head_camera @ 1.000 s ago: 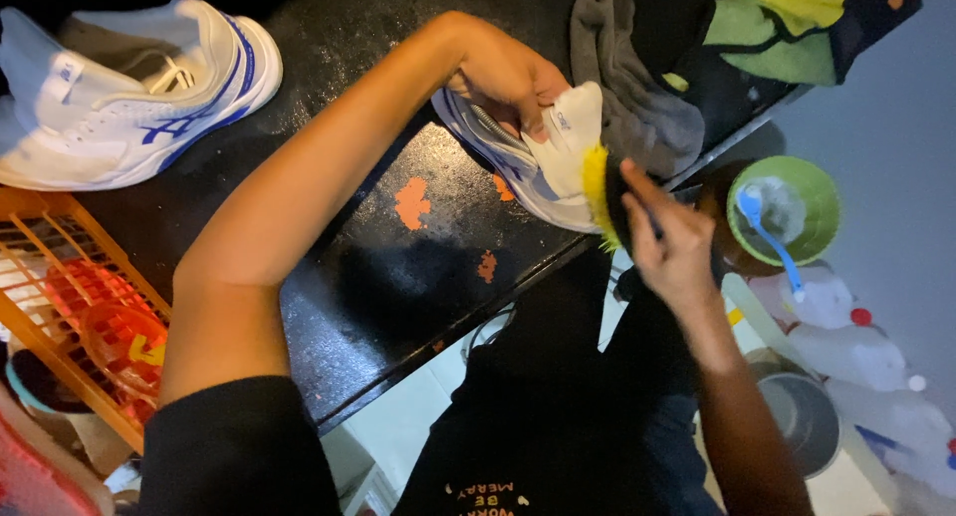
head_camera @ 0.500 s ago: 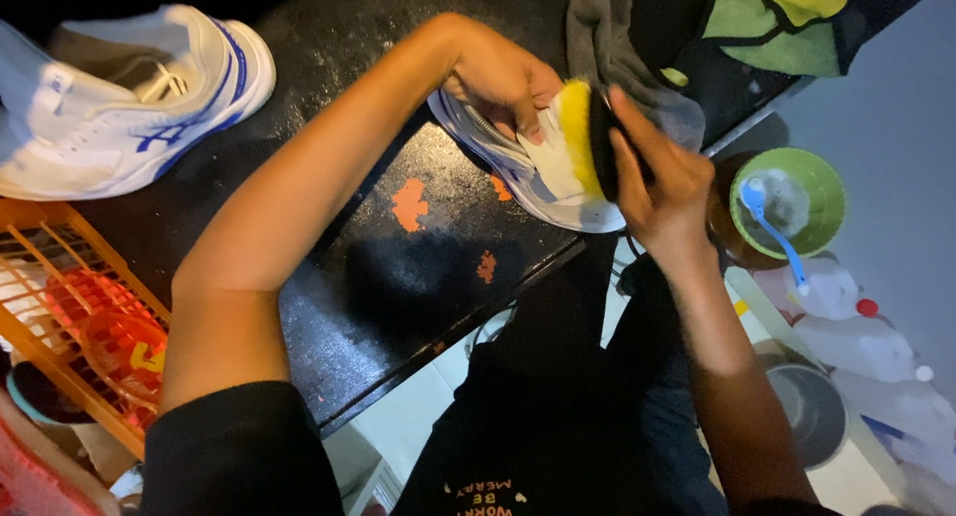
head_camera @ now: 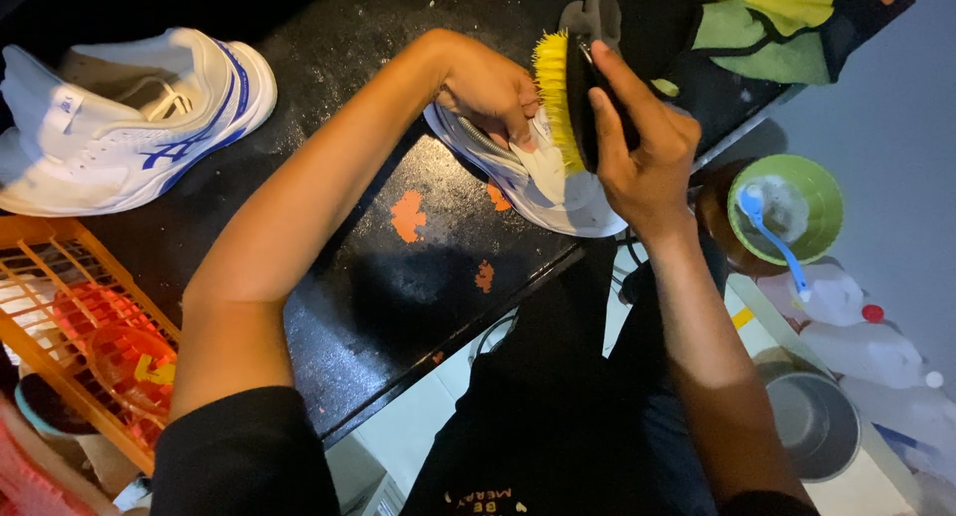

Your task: The person cleans white sneakers by scrubbing the surfaces and soles with a small brush and wiping them with a yellow cloth.

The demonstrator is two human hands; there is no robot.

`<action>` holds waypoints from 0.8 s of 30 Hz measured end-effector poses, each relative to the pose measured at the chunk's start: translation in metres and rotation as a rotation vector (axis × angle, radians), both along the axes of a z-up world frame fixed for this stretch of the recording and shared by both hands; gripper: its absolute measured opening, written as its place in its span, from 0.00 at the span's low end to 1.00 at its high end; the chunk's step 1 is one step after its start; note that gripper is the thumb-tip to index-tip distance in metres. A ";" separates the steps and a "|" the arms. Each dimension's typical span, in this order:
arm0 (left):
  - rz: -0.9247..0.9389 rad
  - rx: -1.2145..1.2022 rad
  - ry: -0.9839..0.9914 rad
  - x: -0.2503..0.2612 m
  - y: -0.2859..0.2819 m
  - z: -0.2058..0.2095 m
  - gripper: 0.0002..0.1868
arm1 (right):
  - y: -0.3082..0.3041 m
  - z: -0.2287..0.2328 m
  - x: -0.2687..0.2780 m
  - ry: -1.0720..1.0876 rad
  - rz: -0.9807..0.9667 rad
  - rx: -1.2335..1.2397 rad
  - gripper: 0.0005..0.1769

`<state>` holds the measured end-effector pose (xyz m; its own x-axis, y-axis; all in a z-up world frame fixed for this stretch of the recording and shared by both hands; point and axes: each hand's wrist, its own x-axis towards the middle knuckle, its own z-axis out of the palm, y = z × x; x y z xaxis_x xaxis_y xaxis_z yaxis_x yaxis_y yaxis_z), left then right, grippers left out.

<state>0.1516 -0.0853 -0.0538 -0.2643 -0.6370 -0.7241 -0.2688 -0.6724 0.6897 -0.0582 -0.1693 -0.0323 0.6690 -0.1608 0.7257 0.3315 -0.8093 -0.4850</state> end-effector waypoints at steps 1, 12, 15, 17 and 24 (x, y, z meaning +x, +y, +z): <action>0.000 -0.001 0.005 -0.003 0.000 0.006 0.13 | -0.005 -0.005 -0.004 0.005 0.000 -0.001 0.14; -0.213 -0.052 0.320 -0.007 -0.010 0.000 0.13 | -0.009 -0.058 -0.066 0.201 -0.059 0.009 0.17; -0.103 -0.058 0.192 -0.006 -0.004 0.009 0.13 | -0.002 -0.036 -0.036 0.124 -0.016 0.039 0.16; -0.121 -0.066 0.166 -0.003 -0.002 0.010 0.09 | -0.004 -0.024 -0.019 0.086 -0.028 0.066 0.15; -0.101 -0.035 0.243 -0.010 0.001 0.022 0.12 | -0.010 -0.014 -0.022 0.191 -0.010 0.184 0.16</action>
<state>0.1417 -0.0841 -0.0313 -0.4911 -0.6221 -0.6097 -0.1573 -0.6251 0.7645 -0.0801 -0.1797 -0.0465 0.7888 -0.2858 0.5441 0.2122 -0.7043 -0.6775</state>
